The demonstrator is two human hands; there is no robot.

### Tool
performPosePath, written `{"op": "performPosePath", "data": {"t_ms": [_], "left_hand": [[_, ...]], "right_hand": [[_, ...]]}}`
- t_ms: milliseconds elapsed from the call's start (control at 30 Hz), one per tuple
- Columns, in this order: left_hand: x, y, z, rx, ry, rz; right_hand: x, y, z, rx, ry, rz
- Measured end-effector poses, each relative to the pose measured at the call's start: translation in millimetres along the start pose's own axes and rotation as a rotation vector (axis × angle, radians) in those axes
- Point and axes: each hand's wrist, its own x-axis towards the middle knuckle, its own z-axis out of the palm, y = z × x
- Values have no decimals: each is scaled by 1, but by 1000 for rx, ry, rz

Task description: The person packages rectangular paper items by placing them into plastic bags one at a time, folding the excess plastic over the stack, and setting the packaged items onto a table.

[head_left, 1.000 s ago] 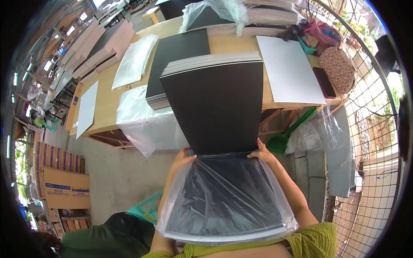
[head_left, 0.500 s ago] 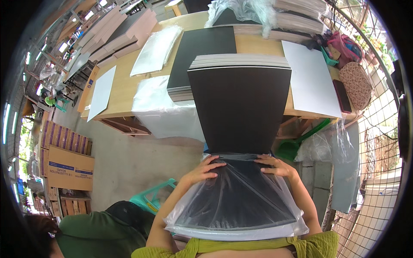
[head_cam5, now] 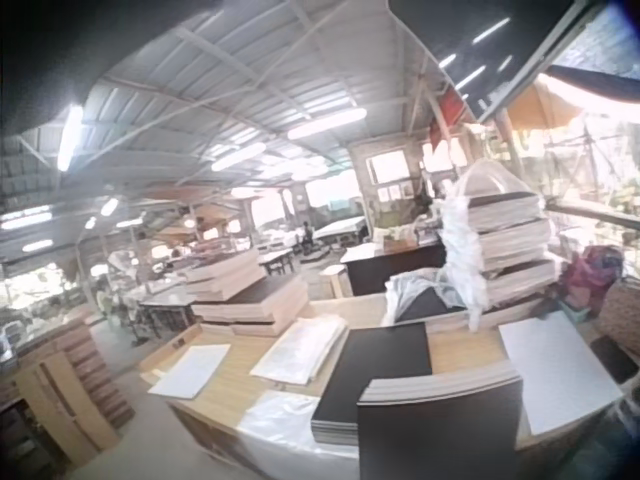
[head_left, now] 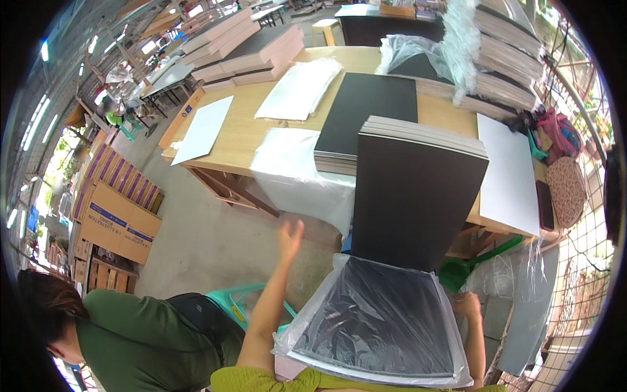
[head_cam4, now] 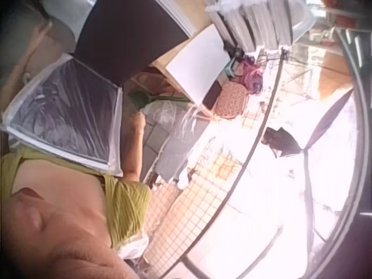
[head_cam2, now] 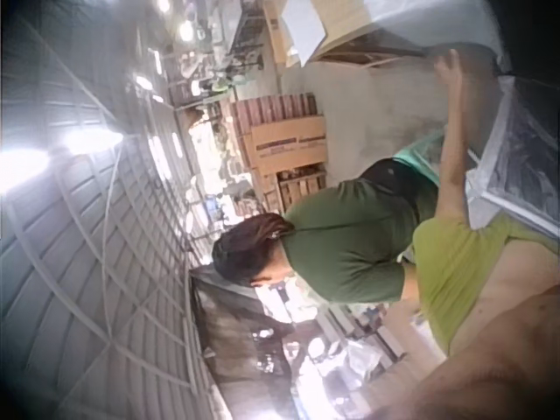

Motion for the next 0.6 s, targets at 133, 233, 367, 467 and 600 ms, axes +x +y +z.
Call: {"op": "performPosePath", "data": {"t_ms": [133,233,367,467,600], "left_hand": [[87,93,-36,-180,35,400],[141,124,-38,50,-309,688],[194,131,-18,585,-284,546],[227,125,-15,607,-118,283],[238,139,2,595,35,247]], "right_hand": [[-13,-18,-100,234,311,6],[-14,-101,-198,297,344,-115],[-22,-177,-258,345,339,-290],[-29,-201,-274,253,297,-378],[-38,-223,-295,134,269,-490]]}}
